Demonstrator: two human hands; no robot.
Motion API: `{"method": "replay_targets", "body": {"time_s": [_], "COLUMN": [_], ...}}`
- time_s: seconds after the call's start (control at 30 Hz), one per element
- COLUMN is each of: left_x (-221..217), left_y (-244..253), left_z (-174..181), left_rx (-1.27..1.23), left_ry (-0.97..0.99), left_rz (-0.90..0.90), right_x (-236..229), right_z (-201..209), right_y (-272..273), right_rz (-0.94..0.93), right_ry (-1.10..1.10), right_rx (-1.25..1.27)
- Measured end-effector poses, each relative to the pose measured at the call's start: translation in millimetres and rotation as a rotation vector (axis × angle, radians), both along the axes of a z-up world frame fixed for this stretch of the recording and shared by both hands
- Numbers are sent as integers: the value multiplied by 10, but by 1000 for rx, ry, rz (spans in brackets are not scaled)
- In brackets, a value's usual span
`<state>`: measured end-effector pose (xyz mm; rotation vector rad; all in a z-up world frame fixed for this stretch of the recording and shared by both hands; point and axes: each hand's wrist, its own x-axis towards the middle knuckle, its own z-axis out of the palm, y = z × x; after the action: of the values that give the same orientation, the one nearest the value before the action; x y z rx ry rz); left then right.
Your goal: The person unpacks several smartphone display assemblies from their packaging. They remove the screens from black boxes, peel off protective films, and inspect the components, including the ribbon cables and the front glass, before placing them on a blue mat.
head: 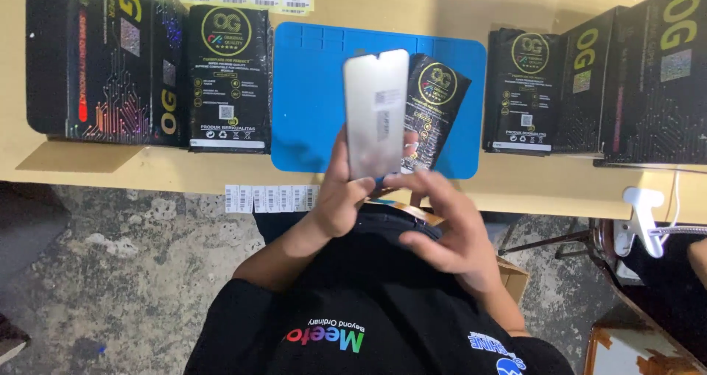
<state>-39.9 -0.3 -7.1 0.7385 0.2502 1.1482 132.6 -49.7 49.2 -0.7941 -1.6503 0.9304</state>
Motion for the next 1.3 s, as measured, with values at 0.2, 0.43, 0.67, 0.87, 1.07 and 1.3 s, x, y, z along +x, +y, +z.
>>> {"method": "replay_targets", "body": {"time_s": [0.2,0.43,0.67,0.87,1.07,1.3], "left_x": [-506,-1133,-1269,-1201,-1185,-1037], "left_y": [112,-21,-2,29,66,-6], "left_z": [217,365,310,264,223,319], "left_rx": [217,276,311,251,243,141], "left_ry": [-103,17,13,-9,-39,-99], "left_rz": [91,258,169,186,130,6], "right_x": [-167,-231,-459,-513,-468,-190], "right_z": [-135,-286,-467,-530,-568,8], "right_y": [-126,-77,5,-1,-17,-123], "right_rz": [213,545,627,639,598,214], "right_ry": [126,64,223,253,398,593], "right_rx": [-14,-601,-891,-935,-933,-450]}}
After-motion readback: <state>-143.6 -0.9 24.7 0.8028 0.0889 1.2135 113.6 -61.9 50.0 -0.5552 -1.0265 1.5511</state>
